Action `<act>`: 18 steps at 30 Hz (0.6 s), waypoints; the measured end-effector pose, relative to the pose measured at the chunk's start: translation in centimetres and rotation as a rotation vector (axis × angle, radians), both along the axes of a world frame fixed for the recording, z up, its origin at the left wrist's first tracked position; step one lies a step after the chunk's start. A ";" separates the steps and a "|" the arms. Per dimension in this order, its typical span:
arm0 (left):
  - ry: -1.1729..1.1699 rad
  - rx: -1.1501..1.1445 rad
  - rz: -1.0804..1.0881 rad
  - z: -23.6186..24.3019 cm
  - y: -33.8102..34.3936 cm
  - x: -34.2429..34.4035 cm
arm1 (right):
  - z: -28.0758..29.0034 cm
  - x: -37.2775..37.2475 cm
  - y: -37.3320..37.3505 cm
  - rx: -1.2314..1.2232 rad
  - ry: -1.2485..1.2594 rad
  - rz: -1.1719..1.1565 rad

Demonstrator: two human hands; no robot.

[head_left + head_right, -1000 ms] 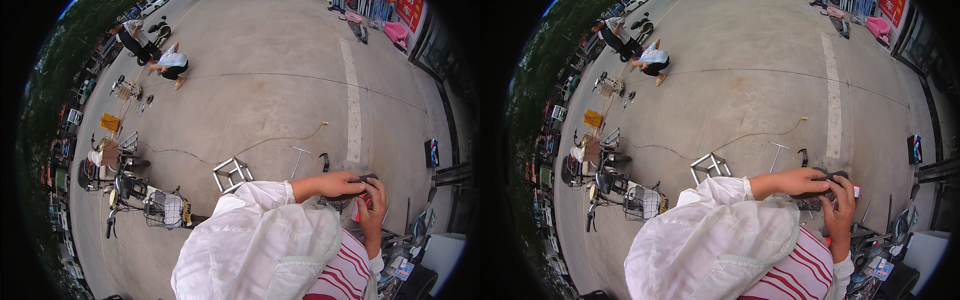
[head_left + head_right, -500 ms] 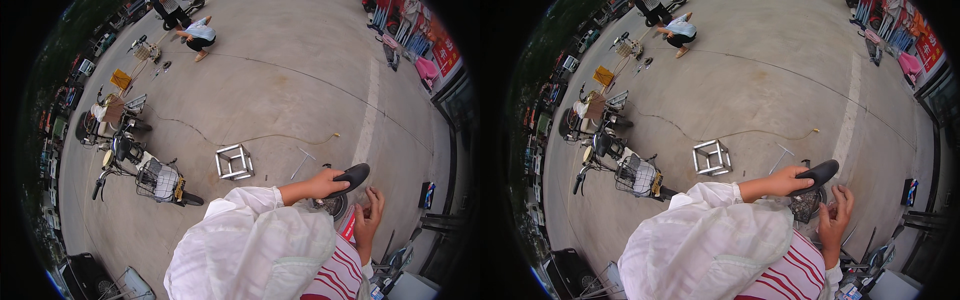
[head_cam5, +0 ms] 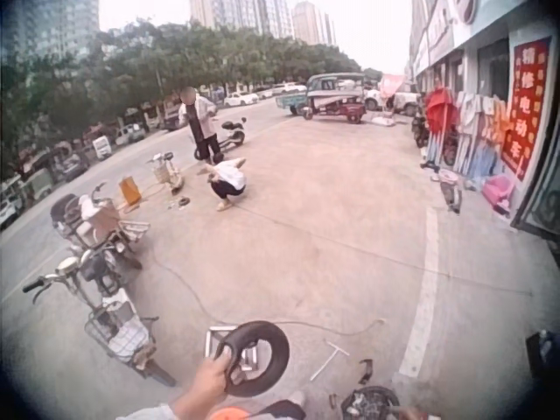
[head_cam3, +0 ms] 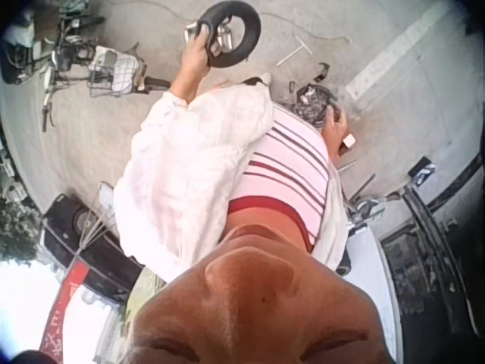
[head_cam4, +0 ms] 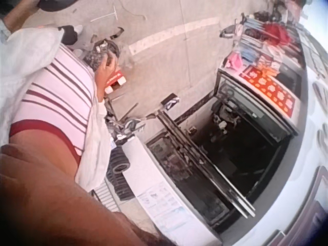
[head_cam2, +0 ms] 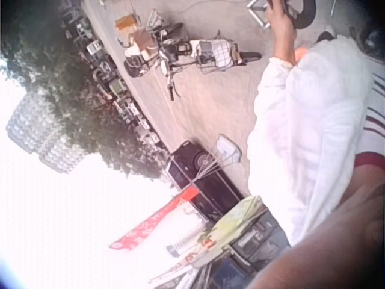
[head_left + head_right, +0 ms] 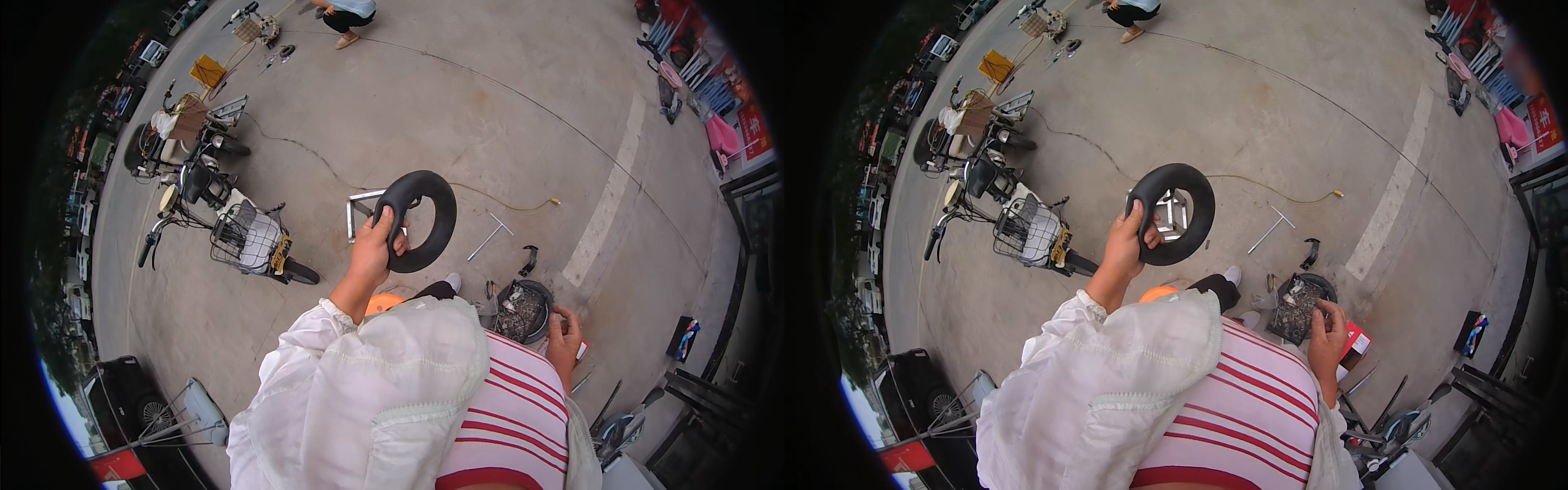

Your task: The person removes a wheel from a scooter, separates the tire from the rim, and removes the inner tube. They then insert a new inner tube into the tire and inflate it using a hose connected to an air compressor.

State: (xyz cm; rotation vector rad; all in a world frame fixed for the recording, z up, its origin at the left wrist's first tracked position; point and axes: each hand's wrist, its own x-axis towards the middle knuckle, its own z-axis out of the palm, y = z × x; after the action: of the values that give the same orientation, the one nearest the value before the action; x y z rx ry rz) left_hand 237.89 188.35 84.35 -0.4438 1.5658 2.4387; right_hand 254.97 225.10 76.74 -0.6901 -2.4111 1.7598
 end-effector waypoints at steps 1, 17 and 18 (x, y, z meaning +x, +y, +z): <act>0.010 0.007 0.038 0.1 -1.2 0.3 | -0.5 -1.3 -0.1 -0.019 -0.013 0.032; 0.174 0.464 0.215 -0.9 -13.0 -23.4 | 6.2 -40.9 -16.6 -0.126 -0.010 0.484; 0.204 0.388 0.205 -0.8 -14.1 -25.7 | 6.7 -43.8 -18.0 -0.144 -0.016 0.522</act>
State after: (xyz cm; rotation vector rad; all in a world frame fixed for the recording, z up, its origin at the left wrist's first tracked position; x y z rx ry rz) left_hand 212.16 174.29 83.56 -0.3042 1.1112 2.9385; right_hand 211.14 207.07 83.46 -0.0737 -2.6658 2.1218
